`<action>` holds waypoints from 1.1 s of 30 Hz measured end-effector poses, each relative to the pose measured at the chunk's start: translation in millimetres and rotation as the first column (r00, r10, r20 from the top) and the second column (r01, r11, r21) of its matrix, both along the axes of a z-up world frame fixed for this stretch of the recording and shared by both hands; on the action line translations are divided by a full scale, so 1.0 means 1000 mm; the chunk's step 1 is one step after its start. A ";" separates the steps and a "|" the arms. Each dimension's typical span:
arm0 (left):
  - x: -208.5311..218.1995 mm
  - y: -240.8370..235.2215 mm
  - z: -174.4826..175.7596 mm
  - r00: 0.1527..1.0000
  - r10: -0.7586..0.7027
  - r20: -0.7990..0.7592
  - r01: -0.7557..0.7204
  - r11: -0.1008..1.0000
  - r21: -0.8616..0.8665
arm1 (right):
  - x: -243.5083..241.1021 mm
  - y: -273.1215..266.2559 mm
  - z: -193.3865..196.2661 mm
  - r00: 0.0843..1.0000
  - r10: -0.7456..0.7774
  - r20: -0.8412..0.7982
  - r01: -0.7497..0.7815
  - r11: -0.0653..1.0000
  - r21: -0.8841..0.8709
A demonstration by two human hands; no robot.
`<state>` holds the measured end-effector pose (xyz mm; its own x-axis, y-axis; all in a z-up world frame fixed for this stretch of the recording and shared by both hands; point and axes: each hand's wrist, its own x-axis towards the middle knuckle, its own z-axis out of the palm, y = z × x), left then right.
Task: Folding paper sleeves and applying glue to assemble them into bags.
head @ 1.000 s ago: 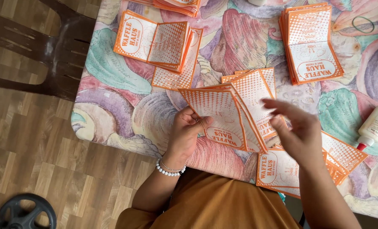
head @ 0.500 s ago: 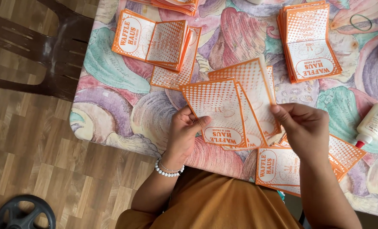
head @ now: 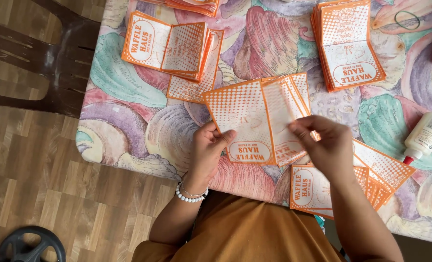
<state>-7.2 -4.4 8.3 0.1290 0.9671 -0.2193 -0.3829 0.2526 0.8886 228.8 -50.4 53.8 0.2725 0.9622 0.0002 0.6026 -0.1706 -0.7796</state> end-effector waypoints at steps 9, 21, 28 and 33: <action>0.018 -0.003 -0.015 0.779 -0.075 -0.622 0.277 0.932 0.234 | -0.008 0.010 0.010 0.956 0.023 0.292 0.002 0.996 -0.085; 0.046 -0.015 -0.016 0.726 0.017 -0.688 0.330 0.869 0.370 | 0.052 0.031 -0.091 0.997 -0.059 0.044 0.070 0.949 -0.309; 0.035 -0.018 -0.020 0.759 -0.013 -0.651 0.319 0.879 0.354 | 0.033 0.020 -0.071 0.997 -0.076 0.032 0.082 0.957 -0.278; 0.020 -0.017 0.047 0.814 0.380 -0.438 0.097 0.656 0.749 | 0.017 0.001 -0.026 0.841 0.128 -0.525 0.144 0.884 0.445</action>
<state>12.9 -21.8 55.2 0.0731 0.8262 0.5587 0.2208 -0.5597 0.7987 245.4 -49.4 28.0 0.3678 0.8850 0.2854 0.0763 0.2771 -0.9578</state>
